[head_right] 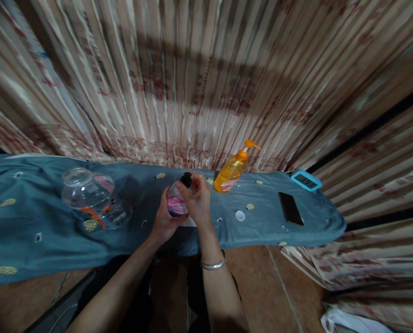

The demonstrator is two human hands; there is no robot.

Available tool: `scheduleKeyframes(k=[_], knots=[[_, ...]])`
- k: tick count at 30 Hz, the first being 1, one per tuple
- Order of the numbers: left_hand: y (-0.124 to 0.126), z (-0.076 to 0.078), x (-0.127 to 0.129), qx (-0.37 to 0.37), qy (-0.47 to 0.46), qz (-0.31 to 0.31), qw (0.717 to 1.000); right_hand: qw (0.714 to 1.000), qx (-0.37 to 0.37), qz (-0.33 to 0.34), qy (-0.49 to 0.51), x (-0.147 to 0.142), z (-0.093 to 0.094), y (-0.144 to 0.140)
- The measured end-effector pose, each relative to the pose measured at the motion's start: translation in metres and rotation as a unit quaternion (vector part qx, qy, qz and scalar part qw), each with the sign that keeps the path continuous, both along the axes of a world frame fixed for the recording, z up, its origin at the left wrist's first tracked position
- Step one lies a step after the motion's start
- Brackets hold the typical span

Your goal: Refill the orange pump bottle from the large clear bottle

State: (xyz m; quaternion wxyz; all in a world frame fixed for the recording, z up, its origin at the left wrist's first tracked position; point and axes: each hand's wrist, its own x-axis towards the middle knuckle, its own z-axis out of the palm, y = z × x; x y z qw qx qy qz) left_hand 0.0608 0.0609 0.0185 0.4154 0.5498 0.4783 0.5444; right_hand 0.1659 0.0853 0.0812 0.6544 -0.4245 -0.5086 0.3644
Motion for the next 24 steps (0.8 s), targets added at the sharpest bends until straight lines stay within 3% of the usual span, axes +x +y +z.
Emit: scheduleKeyframes(k=[4,11,17,24], knots=[[0.0009,-0.0015,-0.0007,-0.002,0.003,0.004,1.000,0.999,0.003,0.038,-0.008,0.0018,0.0032,-0.0043],[0.0024,-0.0046,-0.0022,0.008,0.040,-0.011,0.999,0.999,0.010,0.002,0.038,0.0009,0.0023,-0.0015],[0.0033,-0.0065,-0.0017,0.021,0.061,-0.011,0.998,0.999,-0.006,0.038,0.035,0.0051,0.0049,-0.0058],[0.0034,-0.0061,-0.0011,0.022,0.074,-0.003,0.997,0.998,-0.010,-0.003,0.055,0.0037,0.0021,-0.0008]])
